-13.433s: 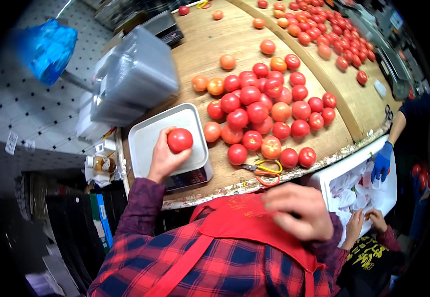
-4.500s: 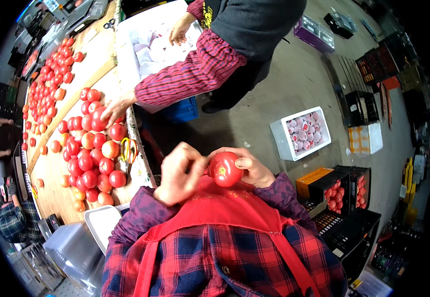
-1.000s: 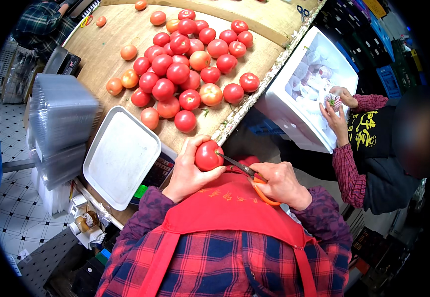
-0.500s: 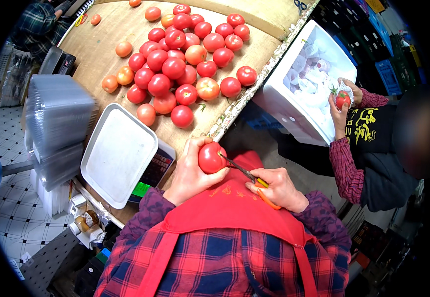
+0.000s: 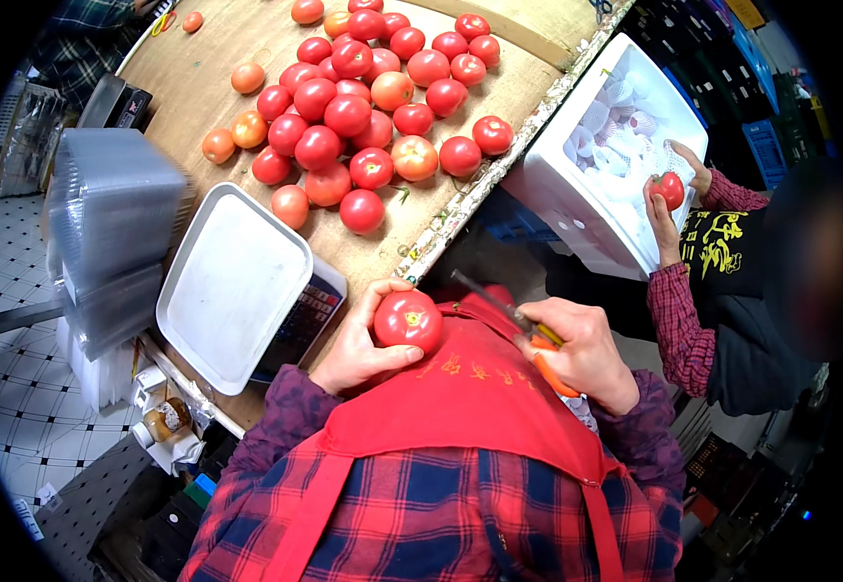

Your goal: The person repeatedly picks tomatoes from a wooden table, uses scissors to trim the stems, and places each tomato into a white foam net before putting it into a white styrofoam box. Other workers are visible in the background performing similar tasks.

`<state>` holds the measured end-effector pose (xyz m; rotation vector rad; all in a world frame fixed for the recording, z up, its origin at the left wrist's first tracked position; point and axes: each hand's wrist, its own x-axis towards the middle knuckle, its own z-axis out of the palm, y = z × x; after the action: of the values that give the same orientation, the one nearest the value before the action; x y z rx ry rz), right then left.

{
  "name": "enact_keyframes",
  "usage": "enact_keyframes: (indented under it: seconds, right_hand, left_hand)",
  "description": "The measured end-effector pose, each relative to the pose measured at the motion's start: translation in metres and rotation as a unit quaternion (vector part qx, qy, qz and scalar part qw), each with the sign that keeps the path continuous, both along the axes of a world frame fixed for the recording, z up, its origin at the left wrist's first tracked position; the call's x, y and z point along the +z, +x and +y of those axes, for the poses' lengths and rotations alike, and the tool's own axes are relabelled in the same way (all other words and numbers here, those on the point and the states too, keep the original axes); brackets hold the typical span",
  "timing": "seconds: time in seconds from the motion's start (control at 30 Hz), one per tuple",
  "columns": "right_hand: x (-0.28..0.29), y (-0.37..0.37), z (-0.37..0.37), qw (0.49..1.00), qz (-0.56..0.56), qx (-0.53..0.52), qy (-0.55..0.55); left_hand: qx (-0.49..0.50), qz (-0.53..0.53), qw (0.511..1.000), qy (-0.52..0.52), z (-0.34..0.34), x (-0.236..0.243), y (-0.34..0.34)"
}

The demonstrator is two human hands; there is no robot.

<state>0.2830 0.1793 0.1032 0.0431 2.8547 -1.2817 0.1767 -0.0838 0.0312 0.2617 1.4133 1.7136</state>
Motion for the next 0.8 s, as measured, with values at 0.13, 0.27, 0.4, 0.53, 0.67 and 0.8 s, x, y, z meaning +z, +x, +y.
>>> enact_keyframes:
  seconds: [0.13,0.27,0.4,0.53,0.67,0.8]
  right_hand:
    - [0.006,0.003,-0.007,0.996,-0.036,0.056,0.066]
    - [0.006,0.003,-0.016,0.993,-0.026,0.067,0.097]
    - [0.003,0.003,-0.020,0.993,0.000,0.061,0.103]
    - [0.007,0.005,-0.019,0.988,-0.040,0.073,0.134]
    - [0.011,0.006,-0.019,0.986,-0.042,0.077,0.140]
    - [0.011,0.006,-0.020,0.986,-0.047,0.079,0.138]
  left_hand:
    - [0.011,0.042,0.999,0.000,0.000,0.006,-0.002]
    - [0.039,0.131,0.990,-0.033,0.002,0.009,0.002]
    - [0.034,0.189,0.980,-0.054,0.003,0.013,0.002]
    - [0.020,0.270,0.959,-0.085,0.004,0.014,0.002]
    - [0.031,0.291,0.952,-0.086,0.006,0.010,0.003]
    - [0.034,0.316,0.944,-0.086,0.006,0.007,0.004]
